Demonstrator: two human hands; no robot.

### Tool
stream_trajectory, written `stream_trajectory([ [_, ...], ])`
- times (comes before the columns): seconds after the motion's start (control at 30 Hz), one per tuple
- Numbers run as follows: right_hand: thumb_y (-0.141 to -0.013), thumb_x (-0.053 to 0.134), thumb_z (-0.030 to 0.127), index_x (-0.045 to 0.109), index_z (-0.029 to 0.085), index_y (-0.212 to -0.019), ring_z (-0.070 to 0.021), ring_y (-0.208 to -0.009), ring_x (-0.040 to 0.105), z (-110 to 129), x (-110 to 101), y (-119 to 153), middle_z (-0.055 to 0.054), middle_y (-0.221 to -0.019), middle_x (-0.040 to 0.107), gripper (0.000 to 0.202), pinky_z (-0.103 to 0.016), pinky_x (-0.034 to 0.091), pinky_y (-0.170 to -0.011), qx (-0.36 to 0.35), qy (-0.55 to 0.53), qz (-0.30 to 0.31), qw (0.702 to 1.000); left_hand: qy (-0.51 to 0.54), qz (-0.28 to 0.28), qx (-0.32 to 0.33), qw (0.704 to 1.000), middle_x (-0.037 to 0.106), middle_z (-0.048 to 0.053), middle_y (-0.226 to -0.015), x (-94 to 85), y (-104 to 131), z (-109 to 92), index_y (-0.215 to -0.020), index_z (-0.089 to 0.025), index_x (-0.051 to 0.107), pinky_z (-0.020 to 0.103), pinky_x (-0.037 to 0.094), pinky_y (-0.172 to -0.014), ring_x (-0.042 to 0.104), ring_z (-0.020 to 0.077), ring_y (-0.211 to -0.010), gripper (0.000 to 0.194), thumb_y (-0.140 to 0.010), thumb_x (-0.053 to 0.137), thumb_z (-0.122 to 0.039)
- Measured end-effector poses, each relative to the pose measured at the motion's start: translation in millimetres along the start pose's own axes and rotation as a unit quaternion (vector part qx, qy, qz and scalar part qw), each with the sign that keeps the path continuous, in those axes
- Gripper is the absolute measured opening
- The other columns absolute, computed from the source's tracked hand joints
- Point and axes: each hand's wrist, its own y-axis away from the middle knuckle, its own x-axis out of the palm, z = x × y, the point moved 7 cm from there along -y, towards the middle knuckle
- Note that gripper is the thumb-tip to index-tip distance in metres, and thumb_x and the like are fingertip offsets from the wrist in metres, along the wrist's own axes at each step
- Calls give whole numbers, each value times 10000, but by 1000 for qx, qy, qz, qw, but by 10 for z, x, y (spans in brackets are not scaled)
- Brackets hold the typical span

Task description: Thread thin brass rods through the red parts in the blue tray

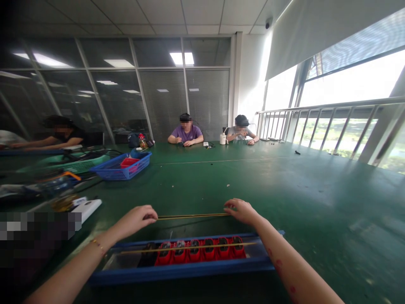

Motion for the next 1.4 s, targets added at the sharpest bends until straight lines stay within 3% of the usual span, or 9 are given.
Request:
stream_trajectory([
  [0.2,-809,481,312,630,279,-1003,-198,-961,553,280,74,4,-27,-1009,630,247,-287,409,-809,-62,69,34,995,-15,-5,-10,1000,626,16,-760,134,-112,55,-762,-206,639,228,391,-664,569,160,-726,129,-725,524,-249],
  [0.33,-819,457,259,657,261,-918,-176,-878,583,279,59,-11,-23,-926,647,223,-248,419,-760,-58,89,16,994,-17,-25,-18,999,620,29,-836,33,-65,-13,-804,-203,627,241,394,-699,563,171,-786,152,-744,502,-264],
  [0.47,-820,448,237,661,258,-899,-167,-838,590,270,73,-11,-22,-890,649,228,-230,421,-730,-62,91,10,994,46,-46,-10,998,625,33,-823,-244,200,-278,-801,-209,635,238,397,-699,559,167,-761,291,-811,409,-391],
  [0.53,-818,448,227,660,258,-902,-164,-832,588,261,82,-8,-23,-886,643,230,-226,421,-721,-58,91,10,994,66,-30,4,997,627,25,-800,-342,411,-459,-793,-211,636,230,394,-686,559,165,-745,343,-817,393,-451],
  [0.7,-812,447,215,653,253,-906,-164,-830,579,246,89,-1,-28,-879,629,230,-228,421,-713,-52,82,9,995,39,36,34,998,623,-8,-859,-278,862,-714,-844,-277,627,204,382,-679,567,158,-793,221,-815,449,-404],
  [0.97,-791,448,188,646,241,-913,-168,-834,568,220,112,-7,-35,-890,620,239,-231,418,-713,-47,72,10,996,-6,5,63,998,610,-13,-863,-118,862,-687,-885,-279,594,200,390,-693,572,142,-801,187,-854,410,-276],
  [1.1,-789,435,173,649,233,-906,-168,-827,566,205,123,-8,-38,-878,620,252,-232,417,-710,-55,48,7,997,-31,-33,86,995,612,-14,-863,-317,890,-696,-884,-273,601,195,395,-702,570,135,-802,212,-863,389,-278],
  [1.27,-752,460,158,666,225,-871,-174,-820,577,124,143,-42,-37,-881,636,247,-243,420,-727,-37,-9,13,999,-65,-93,62,992,599,-10,-896,-658,790,-517,-889,-256,597,206,386,-730,558,142,-827,210,-849,405,-331],
  [1.4,-803,390,179,615,194,-1004,-179,-792,599,5,134,-82,-50,-856,665,302,-259,434,-710,-1,-36,0,999,-51,-56,26,997,610,-12,-837,-566,538,-342,-821,-240,607,206,381,-661,564,137,-751,189,-821,423,-281],
])
